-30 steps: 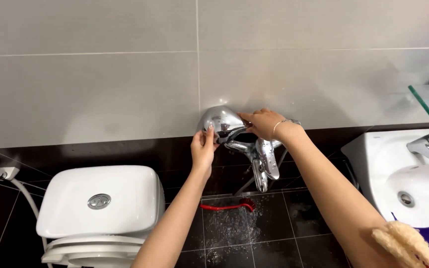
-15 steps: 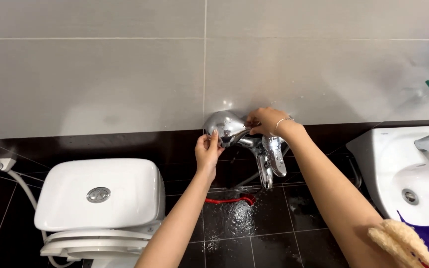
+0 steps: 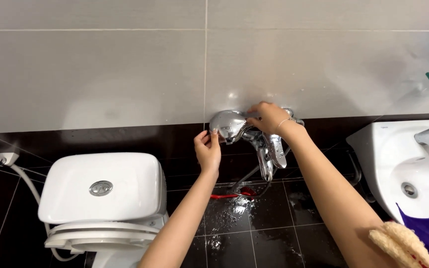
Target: The person assembles a spin mop bucket by attaching small white feet to its base, then removes and reattaches a shower head to rinse it. They place the mop handle into the bucket, adjust a red bucket with a traditional mop, and wash their hands at the sink.
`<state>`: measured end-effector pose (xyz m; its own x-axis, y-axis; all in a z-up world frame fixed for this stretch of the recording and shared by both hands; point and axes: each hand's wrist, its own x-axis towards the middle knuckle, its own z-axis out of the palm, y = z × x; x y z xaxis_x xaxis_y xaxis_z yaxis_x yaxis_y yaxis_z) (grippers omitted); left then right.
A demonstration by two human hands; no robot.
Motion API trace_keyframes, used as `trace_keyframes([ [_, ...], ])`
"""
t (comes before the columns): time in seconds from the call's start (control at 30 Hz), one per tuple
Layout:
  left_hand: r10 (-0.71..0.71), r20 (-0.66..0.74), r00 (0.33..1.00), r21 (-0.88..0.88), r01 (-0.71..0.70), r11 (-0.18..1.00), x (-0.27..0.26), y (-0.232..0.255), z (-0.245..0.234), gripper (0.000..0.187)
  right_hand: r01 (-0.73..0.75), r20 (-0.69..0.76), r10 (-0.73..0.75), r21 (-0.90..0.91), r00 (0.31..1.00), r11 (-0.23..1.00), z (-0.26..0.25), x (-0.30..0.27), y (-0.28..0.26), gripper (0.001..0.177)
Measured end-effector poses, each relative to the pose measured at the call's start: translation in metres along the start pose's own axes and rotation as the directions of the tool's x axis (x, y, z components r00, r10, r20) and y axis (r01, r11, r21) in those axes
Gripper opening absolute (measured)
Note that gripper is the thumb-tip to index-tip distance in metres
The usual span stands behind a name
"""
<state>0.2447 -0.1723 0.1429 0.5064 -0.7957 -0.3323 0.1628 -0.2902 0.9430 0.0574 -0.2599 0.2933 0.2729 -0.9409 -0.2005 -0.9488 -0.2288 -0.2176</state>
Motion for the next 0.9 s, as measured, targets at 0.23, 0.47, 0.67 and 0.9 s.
trace_keyframes([
  [0.23, 0.349, -0.116, 0.930, 0.128, -0.334, 0.934, -0.032, 0.032, 0.004, 0.018, 0.129, -0.303, -0.076, 0.160, 0.950, 0.979, -0.015, -0.050, -0.021, 0.029],
  [0.47, 0.524, 0.187, 0.831, -0.004, -0.533, 0.846, -0.117, 0.085, 0.030, 0.016, 0.284, -0.672, 0.008, 0.324, 0.741, 0.903, 0.001, -0.091, 0.007, 0.008],
  [0.67, 0.532, 0.506, 0.679, 0.014, -0.623, 0.782, -0.197, 0.091, 0.058, 0.019, 0.193, -0.712, 0.146, 0.373, 0.687, 0.907, 0.021, -0.167, 0.069, 0.016],
  [0.9, 0.413, 0.734, 0.539, -0.001, -0.607, 0.795, -0.268, 0.044, 0.115, 0.020, -0.027, -0.602, 0.361, 0.491, 0.712, 0.871, 0.062, -0.278, 0.156, 0.028],
])
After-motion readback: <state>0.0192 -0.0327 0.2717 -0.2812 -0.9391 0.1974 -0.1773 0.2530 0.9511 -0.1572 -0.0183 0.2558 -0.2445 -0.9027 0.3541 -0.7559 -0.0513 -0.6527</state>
